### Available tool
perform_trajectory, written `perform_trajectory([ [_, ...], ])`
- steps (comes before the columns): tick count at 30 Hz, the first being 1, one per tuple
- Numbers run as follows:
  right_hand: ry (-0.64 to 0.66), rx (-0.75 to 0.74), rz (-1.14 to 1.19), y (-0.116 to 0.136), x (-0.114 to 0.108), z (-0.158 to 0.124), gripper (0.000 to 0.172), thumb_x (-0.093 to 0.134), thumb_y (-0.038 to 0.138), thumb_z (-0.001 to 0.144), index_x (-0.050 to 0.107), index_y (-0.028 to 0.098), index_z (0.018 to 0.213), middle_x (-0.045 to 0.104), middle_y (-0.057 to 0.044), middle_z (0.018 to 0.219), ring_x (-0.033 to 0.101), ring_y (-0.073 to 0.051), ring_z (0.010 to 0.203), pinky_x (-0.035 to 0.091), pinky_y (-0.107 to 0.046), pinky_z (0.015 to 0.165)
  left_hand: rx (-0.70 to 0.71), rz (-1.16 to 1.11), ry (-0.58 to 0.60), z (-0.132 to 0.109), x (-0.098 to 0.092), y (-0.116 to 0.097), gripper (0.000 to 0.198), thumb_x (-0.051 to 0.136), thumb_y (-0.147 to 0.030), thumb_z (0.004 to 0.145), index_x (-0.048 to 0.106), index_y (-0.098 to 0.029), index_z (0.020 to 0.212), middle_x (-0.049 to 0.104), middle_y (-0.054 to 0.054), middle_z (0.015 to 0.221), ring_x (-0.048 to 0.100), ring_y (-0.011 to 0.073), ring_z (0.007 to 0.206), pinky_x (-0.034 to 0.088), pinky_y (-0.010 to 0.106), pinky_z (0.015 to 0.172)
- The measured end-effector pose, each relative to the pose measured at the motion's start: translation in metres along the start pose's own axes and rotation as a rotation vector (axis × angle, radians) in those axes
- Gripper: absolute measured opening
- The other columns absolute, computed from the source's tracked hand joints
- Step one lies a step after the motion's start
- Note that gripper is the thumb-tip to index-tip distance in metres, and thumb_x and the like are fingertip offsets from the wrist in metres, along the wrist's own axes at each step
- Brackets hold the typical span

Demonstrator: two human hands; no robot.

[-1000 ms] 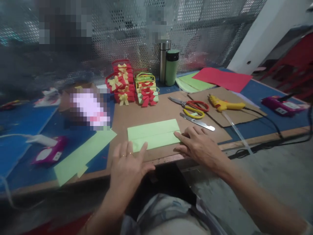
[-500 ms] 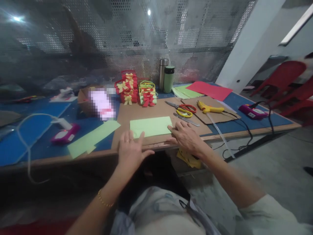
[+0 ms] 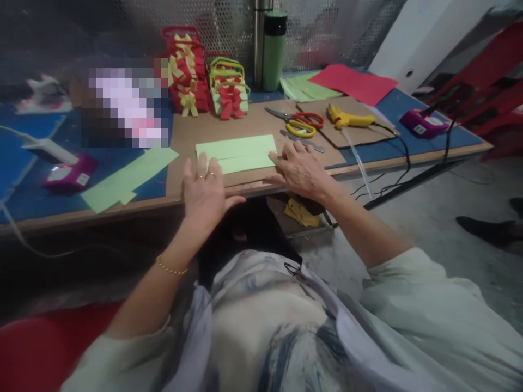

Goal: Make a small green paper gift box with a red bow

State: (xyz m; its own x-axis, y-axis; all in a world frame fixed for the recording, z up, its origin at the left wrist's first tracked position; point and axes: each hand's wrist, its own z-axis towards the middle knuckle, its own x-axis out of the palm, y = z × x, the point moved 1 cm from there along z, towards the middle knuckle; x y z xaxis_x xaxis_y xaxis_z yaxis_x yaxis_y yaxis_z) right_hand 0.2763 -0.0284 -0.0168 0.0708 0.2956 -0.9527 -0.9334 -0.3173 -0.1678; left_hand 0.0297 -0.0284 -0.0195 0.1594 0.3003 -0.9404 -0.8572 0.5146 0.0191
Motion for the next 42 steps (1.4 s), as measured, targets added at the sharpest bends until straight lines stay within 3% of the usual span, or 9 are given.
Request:
perform_trajectory([
  [3,0.005,0.006,0.009,-0.001,0.001,0.0,0.07,0.023,0.063,0.104,0.052,0.011,0.142,0.055,-0.022,0.127,0.042,-0.038,0.118,0.029,-0.045,0.09,0.013,0.006,0.046,0.002,0.001,0.001,0.088,0.071,-0.058,0.085,0.047,0.002,0.144,0.058,0.034,0.136,0.051,0.0482,0.131,0.025,0.063,0.115],
  [7,-0.021,0.001,0.008,0.001,0.0,0.001,0.066,0.027,0.061,0.105,0.055,0.013,0.141,0.056,-0.022,0.126,0.042,-0.037,0.115,0.028,-0.044,0.089,0.015,0.072,0.026,0.0,0.002,0.0,0.091,0.068,-0.059,0.086,0.045,0.007,0.146,0.062,0.035,0.126,0.056,0.0469,0.121,0.032,0.058,0.109],
  [13,-0.039,0.004,-0.021,0.005,0.0,0.004,0.061,0.032,0.059,0.105,0.058,0.014,0.137,0.06,-0.02,0.119,0.047,-0.034,0.11,0.029,-0.041,0.086,0.049,0.198,0.053,0.006,-0.007,-0.008,0.08,0.066,-0.062,0.088,0.054,-0.011,0.149,0.068,0.027,0.115,0.06,0.0406,0.111,0.038,0.05,0.098],
  [18,-0.068,0.018,-0.033,0.007,0.001,0.002,0.062,0.033,0.06,0.105,0.063,0.009,0.124,0.062,-0.019,0.115,0.05,-0.033,0.11,0.032,-0.04,0.087,0.012,0.27,0.092,0.011,-0.015,-0.012,0.083,0.07,-0.068,0.081,0.059,-0.017,0.145,0.067,0.025,0.112,0.062,0.0391,0.103,0.04,0.046,0.092],
  [23,-0.184,0.067,-0.012,0.021,-0.003,0.0,0.062,0.045,0.057,0.102,0.057,0.006,0.135,0.064,-0.023,0.123,0.051,-0.035,0.112,0.036,-0.043,0.092,-0.003,0.28,0.09,0.011,-0.013,-0.011,0.083,0.073,-0.069,0.077,0.06,-0.02,0.144,0.067,0.024,0.111,0.06,0.039,0.104,0.038,0.046,0.092],
  [26,-0.294,-0.033,0.057,0.039,-0.005,0.006,0.062,0.053,0.055,0.099,0.055,0.007,0.138,0.058,-0.024,0.139,0.046,-0.036,0.128,0.032,-0.046,0.106,0.001,0.265,0.087,0.011,-0.011,-0.01,0.081,0.073,-0.066,0.078,0.06,-0.021,0.144,0.067,0.025,0.112,0.06,0.0391,0.105,0.038,0.047,0.094],
  [28,-0.297,-0.155,0.122,0.053,-0.004,0.012,0.054,0.054,0.053,0.1,0.058,0.011,0.134,0.057,-0.021,0.141,0.045,-0.033,0.132,0.03,-0.045,0.112,-0.004,0.263,0.088,0.011,-0.011,-0.009,0.075,0.07,-0.063,0.083,0.06,-0.021,0.144,0.067,0.024,0.11,0.06,0.0388,0.104,0.038,0.048,0.094],
  [32,-0.198,-0.232,0.196,0.065,0.0,0.019,0.046,0.054,0.052,0.1,0.063,0.012,0.121,0.066,-0.015,0.117,0.056,-0.028,0.109,0.04,-0.041,0.099,-0.01,0.265,0.078,0.011,-0.011,-0.009,0.065,0.066,-0.06,0.088,0.063,-0.023,0.141,0.068,0.023,0.106,0.061,0.0379,0.099,0.04,0.049,0.091],
  [42,-0.184,-0.147,0.157,0.029,0.005,-0.004,0.041,0.05,0.046,0.104,0.063,0.013,0.124,0.067,-0.011,0.109,0.054,-0.026,0.102,0.038,-0.037,0.092,-0.004,0.229,0.05,0.011,-0.013,-0.008,0.075,0.076,-0.061,0.08,0.064,-0.018,0.141,0.068,0.025,0.109,0.061,0.0401,0.101,0.041,0.048,0.091],
])
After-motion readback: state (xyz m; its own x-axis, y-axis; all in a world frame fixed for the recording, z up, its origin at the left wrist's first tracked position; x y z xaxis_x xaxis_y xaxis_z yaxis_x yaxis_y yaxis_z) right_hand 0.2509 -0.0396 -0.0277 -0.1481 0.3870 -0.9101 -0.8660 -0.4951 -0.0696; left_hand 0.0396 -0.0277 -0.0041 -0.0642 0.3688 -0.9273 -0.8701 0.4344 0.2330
